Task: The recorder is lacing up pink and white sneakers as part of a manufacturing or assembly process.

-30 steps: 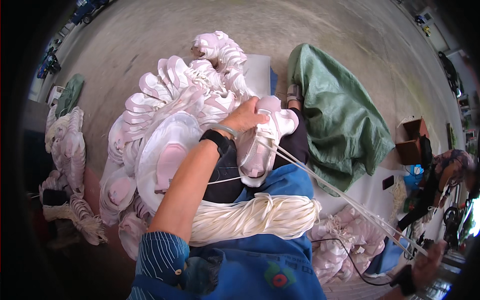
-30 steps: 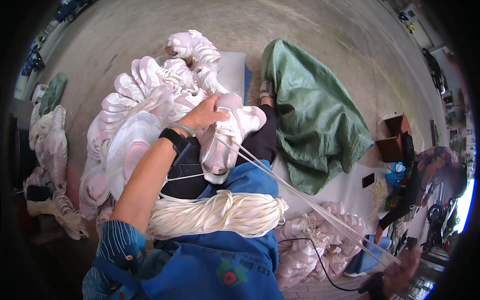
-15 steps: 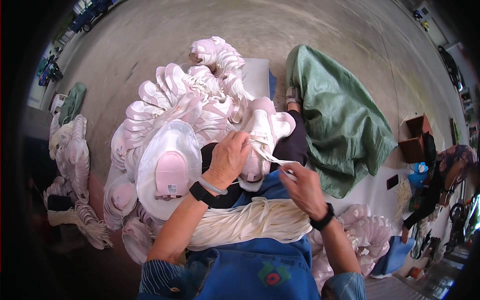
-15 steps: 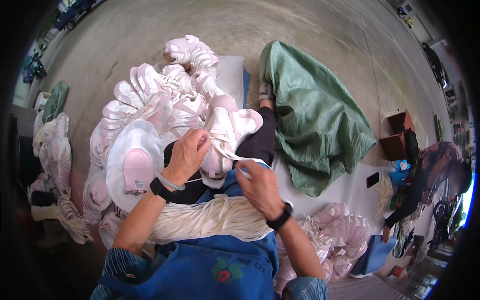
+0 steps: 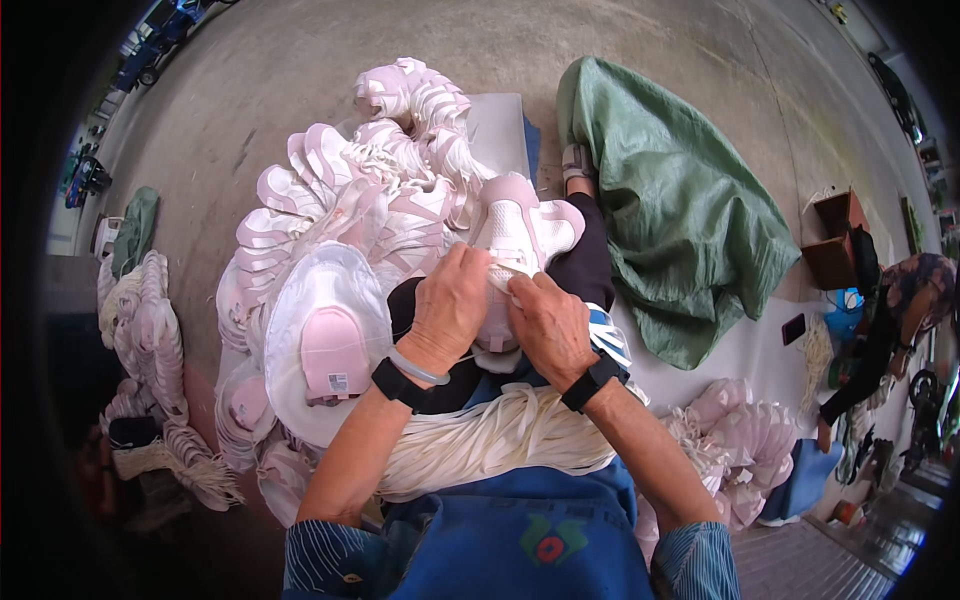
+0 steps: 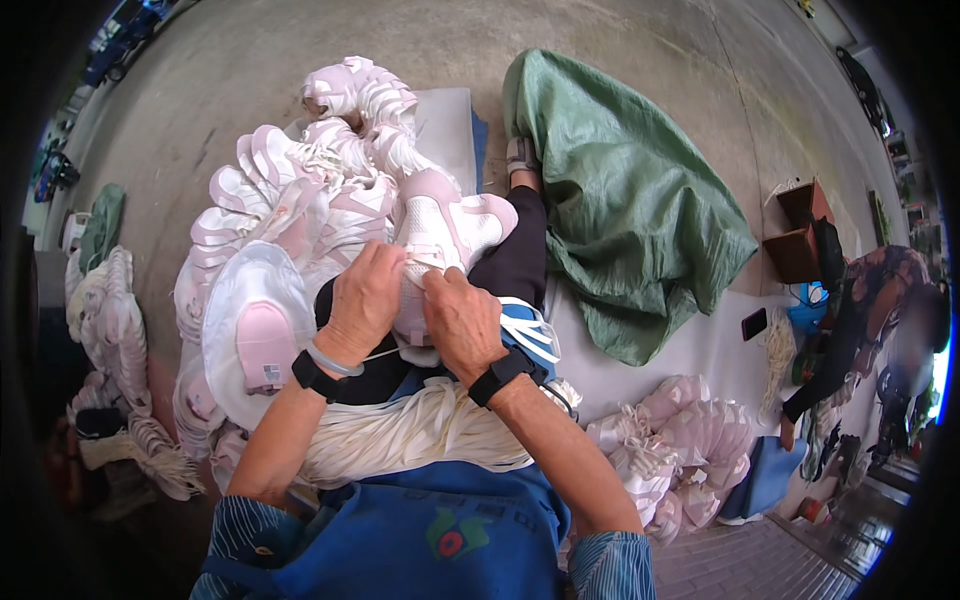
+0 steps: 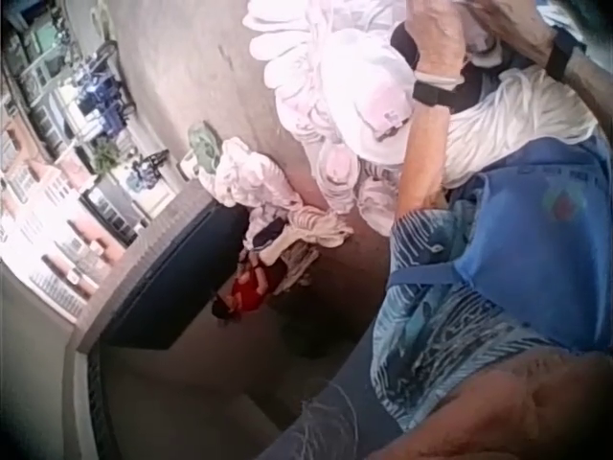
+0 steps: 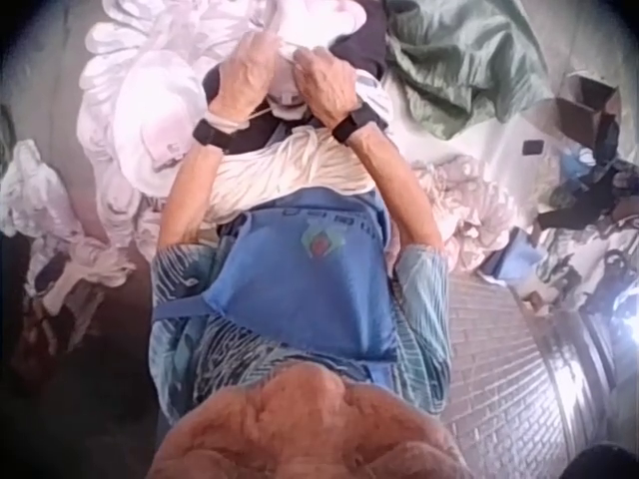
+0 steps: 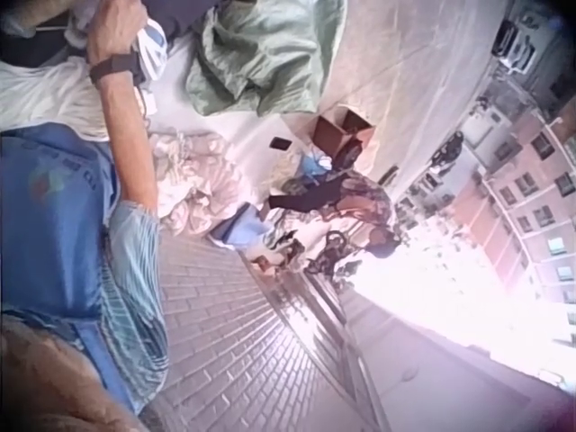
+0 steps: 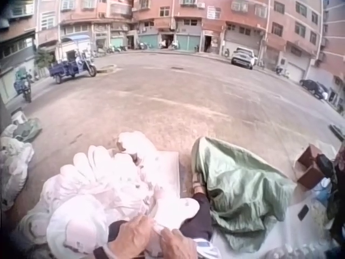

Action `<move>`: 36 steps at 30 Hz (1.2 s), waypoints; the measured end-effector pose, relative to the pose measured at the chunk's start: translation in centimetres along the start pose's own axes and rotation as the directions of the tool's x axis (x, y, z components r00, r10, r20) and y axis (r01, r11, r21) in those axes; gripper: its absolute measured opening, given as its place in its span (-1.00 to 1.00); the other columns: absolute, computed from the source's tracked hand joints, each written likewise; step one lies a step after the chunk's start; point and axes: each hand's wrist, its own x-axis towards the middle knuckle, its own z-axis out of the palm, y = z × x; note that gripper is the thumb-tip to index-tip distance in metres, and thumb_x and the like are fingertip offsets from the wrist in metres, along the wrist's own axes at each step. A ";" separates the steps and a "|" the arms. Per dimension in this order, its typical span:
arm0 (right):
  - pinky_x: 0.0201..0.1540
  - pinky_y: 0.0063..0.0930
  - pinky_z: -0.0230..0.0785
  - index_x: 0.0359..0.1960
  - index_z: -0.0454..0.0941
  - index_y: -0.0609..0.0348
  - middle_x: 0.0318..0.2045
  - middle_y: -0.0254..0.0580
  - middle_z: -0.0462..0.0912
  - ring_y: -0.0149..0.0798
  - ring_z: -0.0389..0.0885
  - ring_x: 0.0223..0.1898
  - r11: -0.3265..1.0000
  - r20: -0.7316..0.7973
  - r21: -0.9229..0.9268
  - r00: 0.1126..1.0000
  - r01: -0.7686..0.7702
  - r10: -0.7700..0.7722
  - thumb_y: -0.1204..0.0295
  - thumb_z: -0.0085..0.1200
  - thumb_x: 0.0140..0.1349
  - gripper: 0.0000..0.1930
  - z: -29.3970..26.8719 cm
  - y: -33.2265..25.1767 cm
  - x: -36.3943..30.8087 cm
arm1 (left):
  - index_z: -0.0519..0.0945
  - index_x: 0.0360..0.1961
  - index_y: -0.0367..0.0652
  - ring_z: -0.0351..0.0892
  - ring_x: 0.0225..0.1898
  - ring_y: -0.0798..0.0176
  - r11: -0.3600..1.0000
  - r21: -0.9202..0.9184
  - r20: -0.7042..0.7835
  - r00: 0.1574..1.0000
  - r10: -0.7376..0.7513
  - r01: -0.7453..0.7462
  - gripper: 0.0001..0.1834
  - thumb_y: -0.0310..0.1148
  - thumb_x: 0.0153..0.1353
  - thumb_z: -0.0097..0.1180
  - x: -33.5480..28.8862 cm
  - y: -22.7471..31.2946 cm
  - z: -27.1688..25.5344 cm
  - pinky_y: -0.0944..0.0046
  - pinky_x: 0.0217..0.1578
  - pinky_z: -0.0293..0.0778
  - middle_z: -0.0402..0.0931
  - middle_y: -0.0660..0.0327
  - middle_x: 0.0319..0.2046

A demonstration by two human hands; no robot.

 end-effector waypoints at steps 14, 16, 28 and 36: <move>-0.44 -0.08 0.45 -0.45 0.46 0.25 -0.50 0.08 0.58 0.11 0.60 -0.51 0.999 0.089 0.039 0.996 0.013 -0.016 0.43 0.05 0.06 -0.87 0.8 -0.8 0.0 | 0.41 -0.25 -0.31 0.42 -0.11 -0.12 0.912 -0.276 0.317 0.924 -0.213 0.305 -0.87 -0.50 0.19 -0.07 0.7 -2.7 0.1 0.06 -0.03 0.36 0.43 -0.08 -0.19; -0.43 -0.05 0.45 -0.52 0.48 0.25 -0.56 0.12 0.58 0.13 0.60 -0.51 0.994 0.146 0.105 0.988 0.032 -0.047 0.41 0.03 0.07 -0.85 0.2 -0.7 0.0 | 0.41 -0.24 -0.31 0.45 -0.17 -0.10 0.926 -0.221 0.242 0.937 -0.253 0.307 -0.86 -0.49 0.20 -0.08 -0.1 -2.6 0.9 0.09 -0.08 0.39 0.44 -0.07 -0.23; -0.42 -0.08 0.36 -0.48 0.49 0.23 -0.58 0.13 0.53 0.17 0.54 -0.48 0.981 0.241 0.189 0.966 0.052 -0.097 0.37 0.02 0.16 -0.82 -0.8 -0.5 -0.7 | 0.41 -0.29 -0.28 0.51 -0.35 -0.05 0.973 -0.180 0.045 0.989 -0.141 0.147 -0.82 -0.35 0.26 0.00 -0.9 -3.0 1.6 0.09 -0.25 0.43 0.48 -0.04 -0.40; -0.38 -0.05 0.42 -0.35 0.48 0.28 -0.54 0.14 0.59 0.16 0.60 -0.45 0.942 0.090 0.183 0.959 -0.280 0.268 0.31 0.06 0.17 -0.77 -3.0 1.4 -0.9 | 0.44 -0.34 -0.28 0.57 -0.46 0.03 0.939 -0.255 0.064 0.973 -0.223 0.232 -0.83 -0.39 0.20 0.11 -0.7 -0.2 -1.1 0.16 -0.40 0.45 0.53 -0.03 -0.45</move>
